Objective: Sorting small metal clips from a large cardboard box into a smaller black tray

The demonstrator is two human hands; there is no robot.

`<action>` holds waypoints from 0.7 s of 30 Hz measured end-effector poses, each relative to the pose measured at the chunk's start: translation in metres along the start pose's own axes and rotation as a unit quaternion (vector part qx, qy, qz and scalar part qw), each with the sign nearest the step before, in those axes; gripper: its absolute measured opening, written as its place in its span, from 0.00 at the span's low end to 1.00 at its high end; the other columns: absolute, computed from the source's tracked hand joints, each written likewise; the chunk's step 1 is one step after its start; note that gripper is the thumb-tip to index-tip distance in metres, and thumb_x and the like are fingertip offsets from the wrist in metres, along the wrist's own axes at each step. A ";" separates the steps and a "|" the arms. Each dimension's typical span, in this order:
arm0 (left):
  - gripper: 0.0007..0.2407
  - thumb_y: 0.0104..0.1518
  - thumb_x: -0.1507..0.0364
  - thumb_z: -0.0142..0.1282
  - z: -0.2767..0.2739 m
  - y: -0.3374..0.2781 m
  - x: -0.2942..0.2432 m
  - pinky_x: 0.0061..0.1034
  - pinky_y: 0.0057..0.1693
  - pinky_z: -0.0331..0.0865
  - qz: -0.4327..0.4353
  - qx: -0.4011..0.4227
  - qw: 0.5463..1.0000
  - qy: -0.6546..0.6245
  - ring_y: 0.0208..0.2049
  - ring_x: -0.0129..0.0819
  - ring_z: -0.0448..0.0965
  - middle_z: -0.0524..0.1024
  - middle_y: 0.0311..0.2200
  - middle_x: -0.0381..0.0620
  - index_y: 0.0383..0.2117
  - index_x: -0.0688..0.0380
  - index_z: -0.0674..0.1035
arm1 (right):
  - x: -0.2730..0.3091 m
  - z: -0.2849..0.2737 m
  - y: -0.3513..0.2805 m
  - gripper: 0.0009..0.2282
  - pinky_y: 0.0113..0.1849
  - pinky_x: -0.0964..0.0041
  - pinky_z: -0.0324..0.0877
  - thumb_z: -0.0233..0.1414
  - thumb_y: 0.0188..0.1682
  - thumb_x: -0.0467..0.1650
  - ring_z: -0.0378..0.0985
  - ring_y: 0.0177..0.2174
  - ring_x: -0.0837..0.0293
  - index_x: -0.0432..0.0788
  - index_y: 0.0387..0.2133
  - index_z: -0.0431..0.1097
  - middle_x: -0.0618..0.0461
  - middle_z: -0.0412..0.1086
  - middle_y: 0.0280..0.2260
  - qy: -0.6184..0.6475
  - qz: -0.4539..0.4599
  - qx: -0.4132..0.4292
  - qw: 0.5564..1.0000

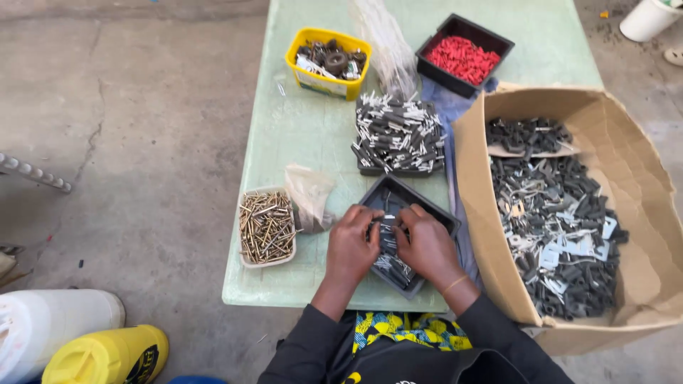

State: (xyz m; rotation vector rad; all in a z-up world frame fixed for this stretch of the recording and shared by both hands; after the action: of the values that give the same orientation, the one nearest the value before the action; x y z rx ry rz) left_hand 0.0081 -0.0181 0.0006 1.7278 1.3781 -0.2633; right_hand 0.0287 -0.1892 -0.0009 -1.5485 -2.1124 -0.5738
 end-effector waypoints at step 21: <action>0.09 0.50 0.79 0.61 -0.003 0.004 -0.003 0.35 0.40 0.81 0.006 -0.007 1.000 -0.003 0.33 0.45 0.84 0.80 0.32 0.42 0.36 0.52 0.84 | -0.007 0.006 0.007 0.05 0.37 0.40 0.73 0.60 0.41 0.34 0.76 0.36 0.34 0.47 0.28 0.74 0.45 0.69 0.32 -0.009 0.013 0.004 1.000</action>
State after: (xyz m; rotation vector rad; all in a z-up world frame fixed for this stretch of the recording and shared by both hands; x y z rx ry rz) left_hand 0.0097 -0.0178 0.0066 1.7218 1.3620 -0.2503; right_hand 0.0367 -0.1892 -0.0091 -1.5796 -2.1020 -0.5442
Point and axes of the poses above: each hand's wrist, its own y-axis towards the middle knuckle, its own z-axis out of the palm, x = y × z, the point moved 2 cm from there along y, towards the middle knuckle
